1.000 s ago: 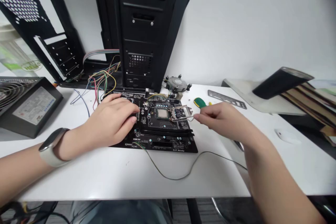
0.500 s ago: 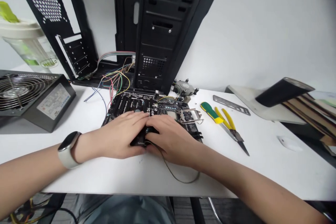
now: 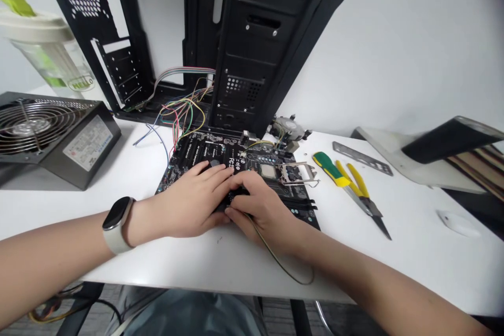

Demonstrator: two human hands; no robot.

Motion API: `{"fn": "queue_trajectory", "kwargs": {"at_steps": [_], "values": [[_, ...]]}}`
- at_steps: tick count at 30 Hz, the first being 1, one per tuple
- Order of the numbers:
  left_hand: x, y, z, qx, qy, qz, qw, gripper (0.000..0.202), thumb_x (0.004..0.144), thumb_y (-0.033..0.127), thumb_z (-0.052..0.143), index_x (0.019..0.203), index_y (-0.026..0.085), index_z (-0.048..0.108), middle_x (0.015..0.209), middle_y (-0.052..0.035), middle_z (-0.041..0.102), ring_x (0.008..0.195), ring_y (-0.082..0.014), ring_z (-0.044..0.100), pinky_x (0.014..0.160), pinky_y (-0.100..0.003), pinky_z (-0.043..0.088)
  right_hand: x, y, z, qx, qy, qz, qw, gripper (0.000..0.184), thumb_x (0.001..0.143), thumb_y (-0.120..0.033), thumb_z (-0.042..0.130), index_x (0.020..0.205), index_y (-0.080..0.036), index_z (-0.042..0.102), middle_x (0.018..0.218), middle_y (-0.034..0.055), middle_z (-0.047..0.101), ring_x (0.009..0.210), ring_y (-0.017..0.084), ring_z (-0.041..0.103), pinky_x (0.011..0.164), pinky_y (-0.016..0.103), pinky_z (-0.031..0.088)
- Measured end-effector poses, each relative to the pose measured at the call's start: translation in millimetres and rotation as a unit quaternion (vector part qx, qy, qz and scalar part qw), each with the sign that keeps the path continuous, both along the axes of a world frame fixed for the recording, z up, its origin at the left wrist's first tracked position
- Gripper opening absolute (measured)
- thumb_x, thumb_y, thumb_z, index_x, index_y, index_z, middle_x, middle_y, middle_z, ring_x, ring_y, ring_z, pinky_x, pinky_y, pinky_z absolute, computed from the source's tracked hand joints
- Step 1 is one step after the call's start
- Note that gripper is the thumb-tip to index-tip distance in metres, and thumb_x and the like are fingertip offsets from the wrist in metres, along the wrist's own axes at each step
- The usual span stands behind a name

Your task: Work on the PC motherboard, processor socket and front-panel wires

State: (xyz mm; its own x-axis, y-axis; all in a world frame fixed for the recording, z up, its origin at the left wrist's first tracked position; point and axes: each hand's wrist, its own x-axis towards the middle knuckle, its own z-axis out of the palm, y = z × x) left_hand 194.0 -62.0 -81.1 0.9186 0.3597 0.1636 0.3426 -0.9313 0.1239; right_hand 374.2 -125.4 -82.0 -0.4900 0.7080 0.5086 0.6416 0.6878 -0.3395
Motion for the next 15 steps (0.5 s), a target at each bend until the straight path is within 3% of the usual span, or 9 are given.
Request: {"fn": "queue_trajectory", "kwargs": {"at_steps": [7, 15], "values": [[-0.6, -1.0, -3.3, 0.03, 0.001, -0.004, 1.0, 0.056, 0.088, 0.04, 0.053, 0.133, 0.007, 0.045, 0.139, -0.0208, 0.05, 0.131, -0.0362, 0.043, 0.108, -0.051, 0.032, 2.4, -0.6, -3.4, -0.023, 0.035, 0.0, 0.999, 0.022, 0.086, -0.013, 0.053, 0.065, -0.018, 0.061, 0.1, 0.0072, 0.059, 0.095, 0.019, 0.054, 0.081, 0.036, 0.049], [-2.0, -0.2, -4.5, 0.05, 0.012, -0.006, 0.999, 0.064, 0.087, 0.044, 0.054, 0.137, 0.005, 0.042, 0.141, -0.0213, 0.047, 0.131, -0.0378, 0.043, 0.106, -0.052, 0.033, 5.5, 1.0, -0.9, 0.004, 0.088, -0.021, 0.996, 0.019, 0.086, -0.013, 0.054, 0.07, -0.019, 0.06, 0.093, 0.0048, 0.061, 0.087, 0.015, 0.057, 0.074, 0.029, 0.05]]}}
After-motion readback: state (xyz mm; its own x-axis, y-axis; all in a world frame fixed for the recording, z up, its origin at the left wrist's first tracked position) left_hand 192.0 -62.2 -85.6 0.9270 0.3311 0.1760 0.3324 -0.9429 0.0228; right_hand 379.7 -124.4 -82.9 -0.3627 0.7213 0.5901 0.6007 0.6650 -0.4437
